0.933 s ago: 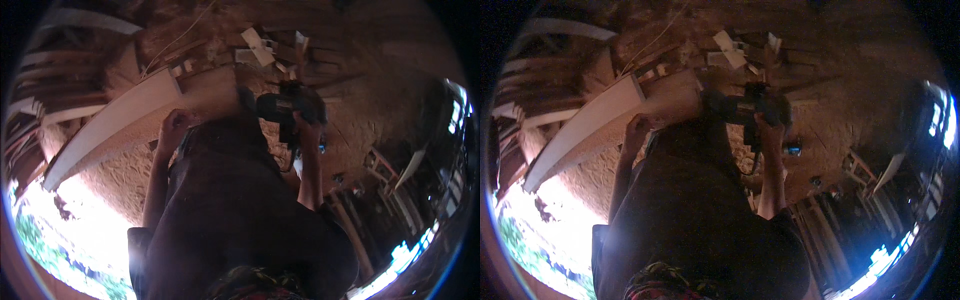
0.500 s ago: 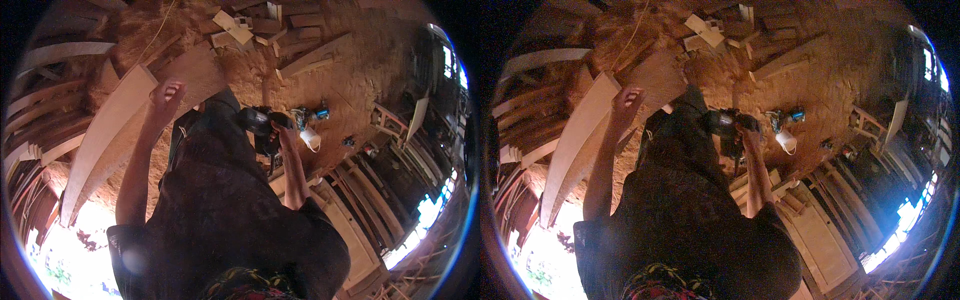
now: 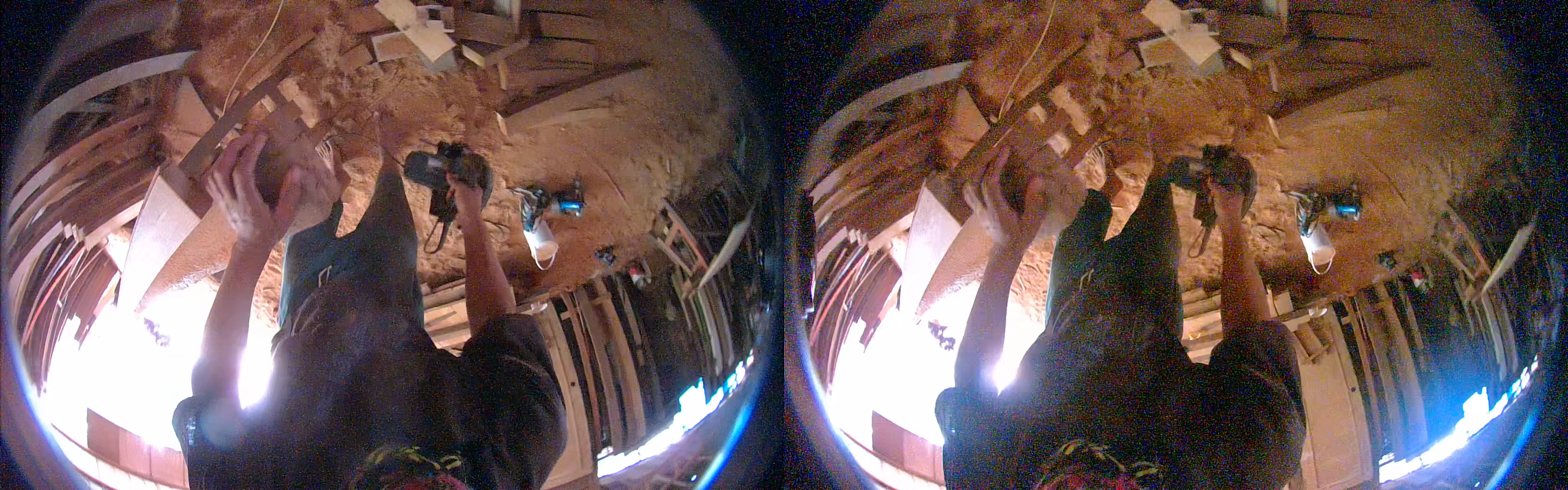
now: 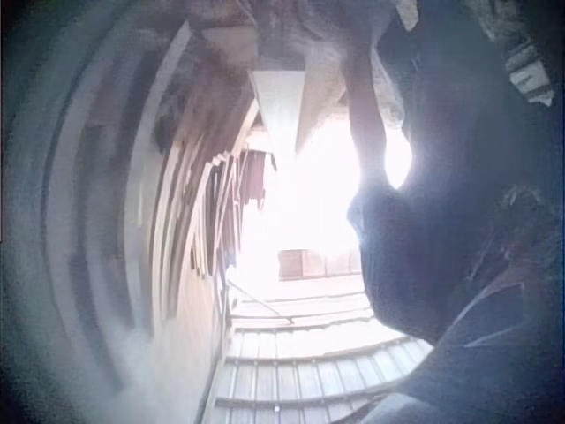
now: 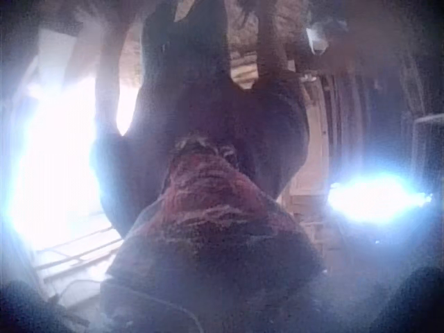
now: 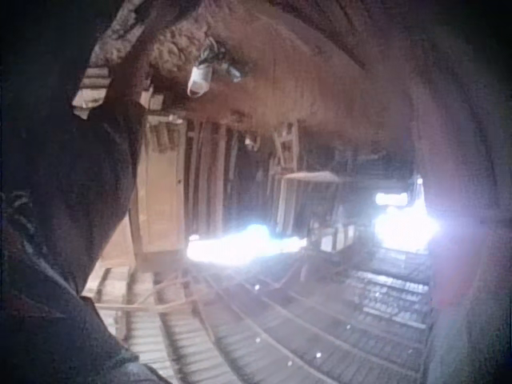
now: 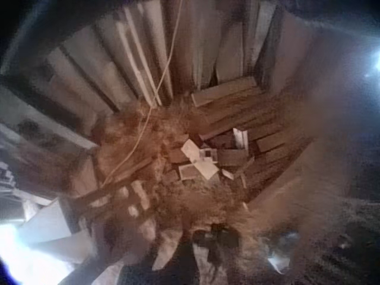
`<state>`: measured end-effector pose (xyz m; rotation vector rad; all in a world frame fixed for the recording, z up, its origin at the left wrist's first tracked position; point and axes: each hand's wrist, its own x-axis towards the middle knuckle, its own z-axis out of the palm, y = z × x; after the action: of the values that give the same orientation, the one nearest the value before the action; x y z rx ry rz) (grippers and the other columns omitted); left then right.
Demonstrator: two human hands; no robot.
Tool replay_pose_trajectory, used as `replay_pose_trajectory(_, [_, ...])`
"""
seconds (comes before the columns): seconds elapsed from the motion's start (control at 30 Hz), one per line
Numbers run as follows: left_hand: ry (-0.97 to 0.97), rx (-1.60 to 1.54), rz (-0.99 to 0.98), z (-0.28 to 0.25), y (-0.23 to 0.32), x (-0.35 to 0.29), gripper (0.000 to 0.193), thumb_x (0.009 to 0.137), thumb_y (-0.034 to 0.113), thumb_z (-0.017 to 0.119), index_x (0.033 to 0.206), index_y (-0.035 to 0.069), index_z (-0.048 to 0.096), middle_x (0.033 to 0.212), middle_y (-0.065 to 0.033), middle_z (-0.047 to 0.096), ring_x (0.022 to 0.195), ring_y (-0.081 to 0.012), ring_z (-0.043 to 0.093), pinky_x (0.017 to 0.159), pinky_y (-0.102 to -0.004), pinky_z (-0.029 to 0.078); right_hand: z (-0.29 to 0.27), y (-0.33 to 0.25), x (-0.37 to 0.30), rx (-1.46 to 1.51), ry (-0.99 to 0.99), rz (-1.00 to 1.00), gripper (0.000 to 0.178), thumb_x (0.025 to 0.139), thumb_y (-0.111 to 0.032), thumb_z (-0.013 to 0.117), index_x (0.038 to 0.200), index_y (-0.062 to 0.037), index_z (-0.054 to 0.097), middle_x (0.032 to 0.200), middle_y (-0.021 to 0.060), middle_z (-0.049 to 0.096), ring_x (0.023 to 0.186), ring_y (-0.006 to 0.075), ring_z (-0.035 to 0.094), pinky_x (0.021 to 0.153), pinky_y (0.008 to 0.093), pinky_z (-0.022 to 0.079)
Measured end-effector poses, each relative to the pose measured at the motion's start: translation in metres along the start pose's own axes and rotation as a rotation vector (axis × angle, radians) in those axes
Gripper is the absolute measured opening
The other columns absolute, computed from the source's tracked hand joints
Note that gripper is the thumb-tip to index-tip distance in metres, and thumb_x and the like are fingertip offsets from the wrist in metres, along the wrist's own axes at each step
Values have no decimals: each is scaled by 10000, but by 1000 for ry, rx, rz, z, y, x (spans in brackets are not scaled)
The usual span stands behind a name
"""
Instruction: The person selects a long plank from a stack, positions it on a workbench, and uses a circular saw to cut the wood. The person handles the saw with both hands and guides it along the plank to make a cut.
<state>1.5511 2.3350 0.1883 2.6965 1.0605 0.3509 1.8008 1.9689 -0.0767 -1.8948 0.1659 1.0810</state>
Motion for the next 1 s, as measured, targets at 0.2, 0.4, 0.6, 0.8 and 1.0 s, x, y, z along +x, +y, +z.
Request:
replay_pose_trajectory(0.2, [-39, 0, -40, -13, 2, -11, 681, 921, 389, 745, 1431, 20, 486, 1406, -200, 466, 1292, -364, 456, 1117, -529, 381, 23, 20, 108, 24, 45, 161, 195, 907, -193, 834, 982, -96, 683, 858, -1, 650, 684, 139, 585, 564, 329, 470])
replay_pose_trajectory(0.4, [-84, -76, -145, -29, 31, -3, 708, 906, 436, 753, 1405, 4, 498, 1383, -215, 472, 1250, -377, 482, 1053, -525, 424, 19, 113, 187, 17, -107, 329, 254, 934, -330, 805, 1005, -116, 685, 872, -14, 635, 707, 142, 583, 625, 320, 488])
replay_pose_trajectory(0.6, [-22, -51, -143, -23, 37, 24, 711, 890, 503, 757, 1356, 3, 561, 1344, -211, 523, 1197, -369, 524, 990, -517, 451, 52, 151, 230, -19, -172, 448, 261, 950, -341, 780, 1010, -104, 687, 888, -4, 647, 743, 146, 592, 648, 328, 494])
replay_pose_trajectory(0.8, [73, -15, -53, -8, 22, 13, 699, 874, 521, 766, 1322, 7, 611, 1305, -197, 564, 1147, -371, 559, 958, -507, 457, 45, 151, 253, -118, -204, 459, 273, 966, -352, 755, 1016, -92, 688, 903, 7, 658, 778, 151, 602, 670, 336, 501])
replay_pose_trajectory(1.0, [1, -57, -151, -10, 32, 28, 699, 858, 490, 768, 1402, 92, 584, 1382, -129, 550, 1216, -322, 534, 1007, -496, 406, 41, 121, 214, -211, -268, 437, 289, 982, -363, 731, 1022, -79, 690, 919, 17, 669, 814, 156, 612, 693, 345, 507])
